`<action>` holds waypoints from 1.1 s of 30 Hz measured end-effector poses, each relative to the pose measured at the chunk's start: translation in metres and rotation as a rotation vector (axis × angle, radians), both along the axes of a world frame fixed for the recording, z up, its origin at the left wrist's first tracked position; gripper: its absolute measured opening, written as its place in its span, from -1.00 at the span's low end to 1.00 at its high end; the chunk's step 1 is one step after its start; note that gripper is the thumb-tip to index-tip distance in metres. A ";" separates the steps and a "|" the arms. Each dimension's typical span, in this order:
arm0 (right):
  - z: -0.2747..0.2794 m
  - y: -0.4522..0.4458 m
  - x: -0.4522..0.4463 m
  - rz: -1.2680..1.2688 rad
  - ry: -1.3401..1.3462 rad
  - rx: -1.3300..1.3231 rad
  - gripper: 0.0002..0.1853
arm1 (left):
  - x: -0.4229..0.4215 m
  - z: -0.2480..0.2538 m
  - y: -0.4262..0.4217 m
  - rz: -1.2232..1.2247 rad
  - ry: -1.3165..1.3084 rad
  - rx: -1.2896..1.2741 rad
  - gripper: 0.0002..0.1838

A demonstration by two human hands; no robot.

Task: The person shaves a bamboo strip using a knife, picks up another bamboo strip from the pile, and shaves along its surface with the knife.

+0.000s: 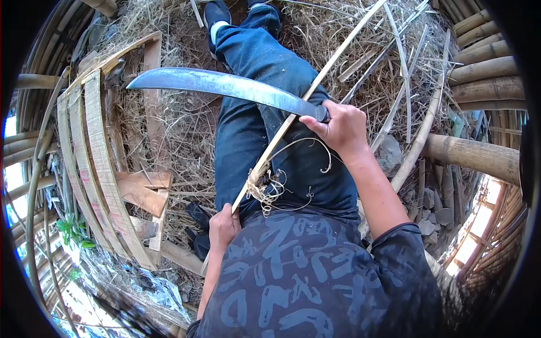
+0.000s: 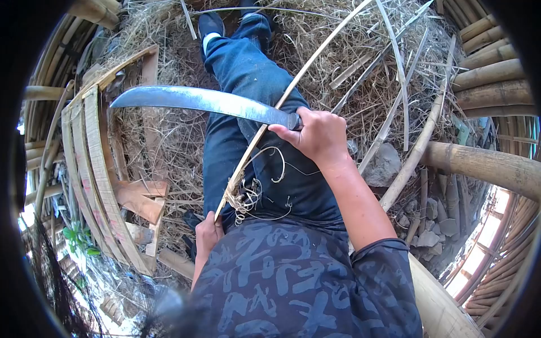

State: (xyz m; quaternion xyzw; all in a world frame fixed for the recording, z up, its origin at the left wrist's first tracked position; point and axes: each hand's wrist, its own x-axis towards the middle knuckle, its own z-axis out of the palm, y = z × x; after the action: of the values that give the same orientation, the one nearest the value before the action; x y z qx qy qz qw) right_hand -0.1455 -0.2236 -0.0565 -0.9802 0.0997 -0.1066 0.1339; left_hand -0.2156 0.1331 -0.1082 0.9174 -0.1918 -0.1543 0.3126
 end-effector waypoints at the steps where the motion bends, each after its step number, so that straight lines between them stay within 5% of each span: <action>1: 0.000 0.002 0.000 0.000 0.002 -0.006 -0.19 | 0.000 0.000 0.002 -0.004 -0.013 0.002 -0.78; 10: -0.004 -0.009 0.014 -0.176 0.021 0.327 -0.24 | -0.002 0.037 0.060 -0.017 -0.004 0.189 -0.91; 18: 0.001 -0.001 0.007 -0.103 0.077 0.173 -0.21 | -0.023 0.035 0.083 -0.016 0.049 0.099 -0.90; 33: -0.009 -0.007 0.015 -0.187 0.048 0.307 -0.17 | -0.058 0.058 0.157 -0.007 -0.048 0.202 -0.95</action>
State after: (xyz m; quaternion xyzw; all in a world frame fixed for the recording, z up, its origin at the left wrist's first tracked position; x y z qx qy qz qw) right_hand -0.1303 -0.2303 -0.0657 -0.9369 0.2089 -0.0786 0.2692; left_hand -0.2740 0.2897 -0.0500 0.9470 -0.1859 -0.1521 0.2133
